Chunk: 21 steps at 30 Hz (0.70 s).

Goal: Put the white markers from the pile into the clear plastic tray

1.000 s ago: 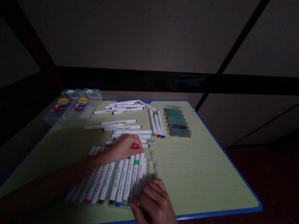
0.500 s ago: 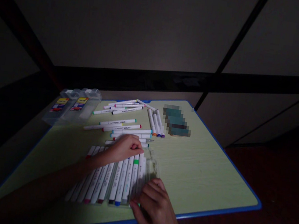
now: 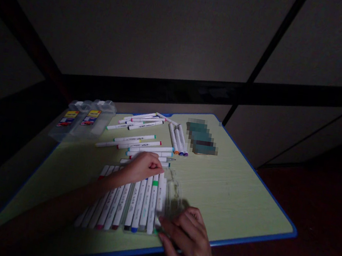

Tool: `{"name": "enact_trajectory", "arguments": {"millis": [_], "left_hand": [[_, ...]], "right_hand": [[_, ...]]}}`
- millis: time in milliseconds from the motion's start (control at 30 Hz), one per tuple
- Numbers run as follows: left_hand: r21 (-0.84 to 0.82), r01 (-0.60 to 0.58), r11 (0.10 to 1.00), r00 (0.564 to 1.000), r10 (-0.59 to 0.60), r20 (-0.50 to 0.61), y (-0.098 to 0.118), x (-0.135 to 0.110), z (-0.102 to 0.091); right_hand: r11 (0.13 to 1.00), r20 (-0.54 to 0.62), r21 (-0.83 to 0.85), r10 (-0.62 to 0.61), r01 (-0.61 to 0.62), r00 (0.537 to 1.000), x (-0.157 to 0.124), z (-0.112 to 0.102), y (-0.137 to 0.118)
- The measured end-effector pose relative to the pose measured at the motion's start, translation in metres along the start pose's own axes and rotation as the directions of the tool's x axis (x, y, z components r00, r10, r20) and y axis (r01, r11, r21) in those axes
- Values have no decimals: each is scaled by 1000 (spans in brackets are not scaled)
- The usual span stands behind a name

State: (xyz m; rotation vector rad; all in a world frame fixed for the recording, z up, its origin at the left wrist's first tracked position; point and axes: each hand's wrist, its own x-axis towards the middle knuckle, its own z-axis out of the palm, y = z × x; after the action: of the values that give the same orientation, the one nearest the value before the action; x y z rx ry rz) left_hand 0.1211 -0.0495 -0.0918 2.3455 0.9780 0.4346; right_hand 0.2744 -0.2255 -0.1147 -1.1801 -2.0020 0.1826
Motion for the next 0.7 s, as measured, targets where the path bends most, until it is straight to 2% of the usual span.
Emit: {"name": "enact_trajectory", "arguments": {"millis": [300,700], "left_hand": [[-15,-38,999,999,38,5,-2,1,-1],[-40,-31,999,999,33,41,1,1,-4]], "right_hand": [[996,70,-86,-27,33,997,2,-2,-1],[997,123,-78,-11,21,992,4,-3,1]]}}
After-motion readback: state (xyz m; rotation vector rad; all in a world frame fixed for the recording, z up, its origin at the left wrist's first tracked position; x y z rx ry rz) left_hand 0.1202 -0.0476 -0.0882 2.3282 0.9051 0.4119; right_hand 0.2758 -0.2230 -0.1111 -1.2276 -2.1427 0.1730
